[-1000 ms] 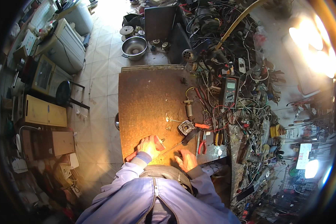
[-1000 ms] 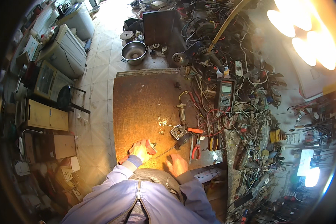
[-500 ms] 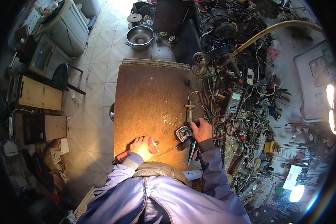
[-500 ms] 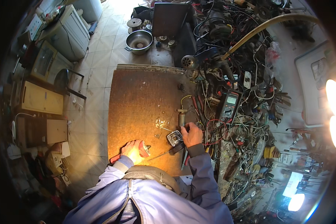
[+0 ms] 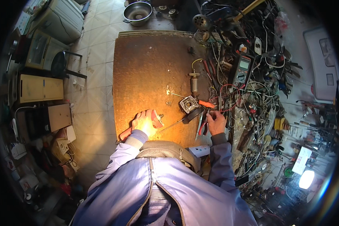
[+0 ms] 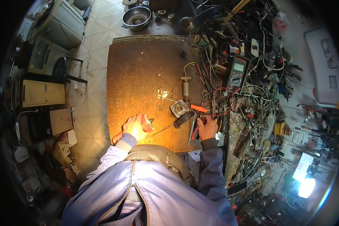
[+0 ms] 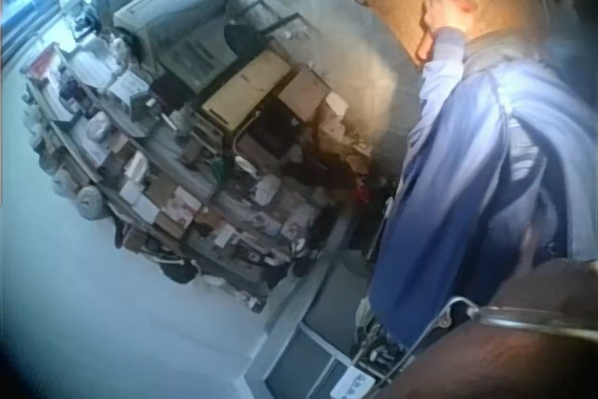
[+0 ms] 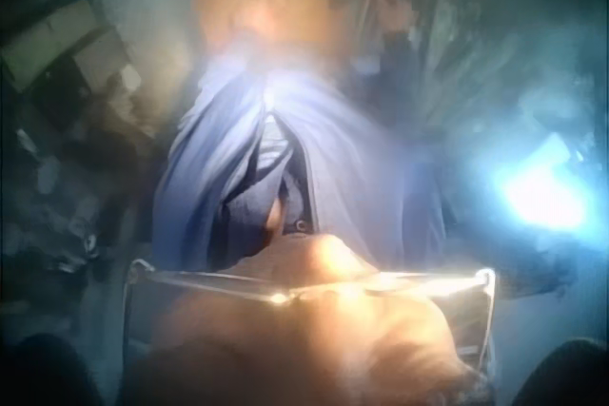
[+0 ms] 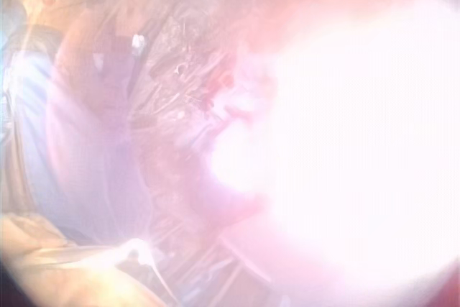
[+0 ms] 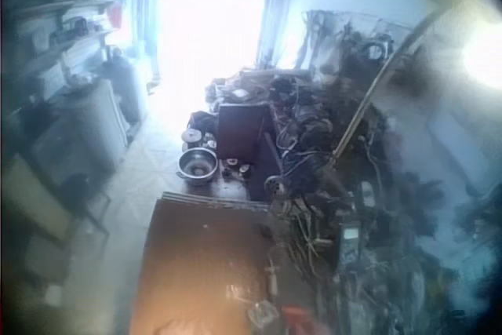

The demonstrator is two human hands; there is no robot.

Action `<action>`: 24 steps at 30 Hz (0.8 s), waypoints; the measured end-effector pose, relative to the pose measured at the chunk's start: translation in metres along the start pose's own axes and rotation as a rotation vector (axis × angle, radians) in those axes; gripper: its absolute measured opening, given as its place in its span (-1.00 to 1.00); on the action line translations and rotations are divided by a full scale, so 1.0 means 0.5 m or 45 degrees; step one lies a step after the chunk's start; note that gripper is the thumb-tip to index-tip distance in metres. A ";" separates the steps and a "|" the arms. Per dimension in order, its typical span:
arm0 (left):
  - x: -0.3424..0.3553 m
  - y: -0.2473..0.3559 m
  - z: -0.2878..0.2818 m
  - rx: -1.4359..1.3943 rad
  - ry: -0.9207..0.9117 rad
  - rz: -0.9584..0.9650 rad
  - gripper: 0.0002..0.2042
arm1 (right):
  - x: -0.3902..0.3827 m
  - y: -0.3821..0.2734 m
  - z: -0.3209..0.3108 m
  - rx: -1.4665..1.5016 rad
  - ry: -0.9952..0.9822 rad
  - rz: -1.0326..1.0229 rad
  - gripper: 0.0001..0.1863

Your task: The person uses a screwdriver to loosen and remove screws from a small white motor housing on a cluttered workbench. They then separate the housing into two halves and set the pieces aside.

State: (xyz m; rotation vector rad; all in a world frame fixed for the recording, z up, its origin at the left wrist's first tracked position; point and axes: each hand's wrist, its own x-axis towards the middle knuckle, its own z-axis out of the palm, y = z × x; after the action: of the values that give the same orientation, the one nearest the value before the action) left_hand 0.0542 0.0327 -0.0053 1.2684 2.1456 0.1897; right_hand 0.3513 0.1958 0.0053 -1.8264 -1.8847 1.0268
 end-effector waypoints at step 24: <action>0.001 0.004 0.017 -0.047 0.073 0.005 -0.20 | -0.176 -0.039 0.108 -0.082 -0.387 0.004 -0.70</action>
State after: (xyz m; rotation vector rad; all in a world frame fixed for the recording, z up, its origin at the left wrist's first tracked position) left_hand 0.0605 0.0326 -0.0112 1.2604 2.1778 0.2695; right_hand 0.3122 0.0982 0.0030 -1.7909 -2.1076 1.3229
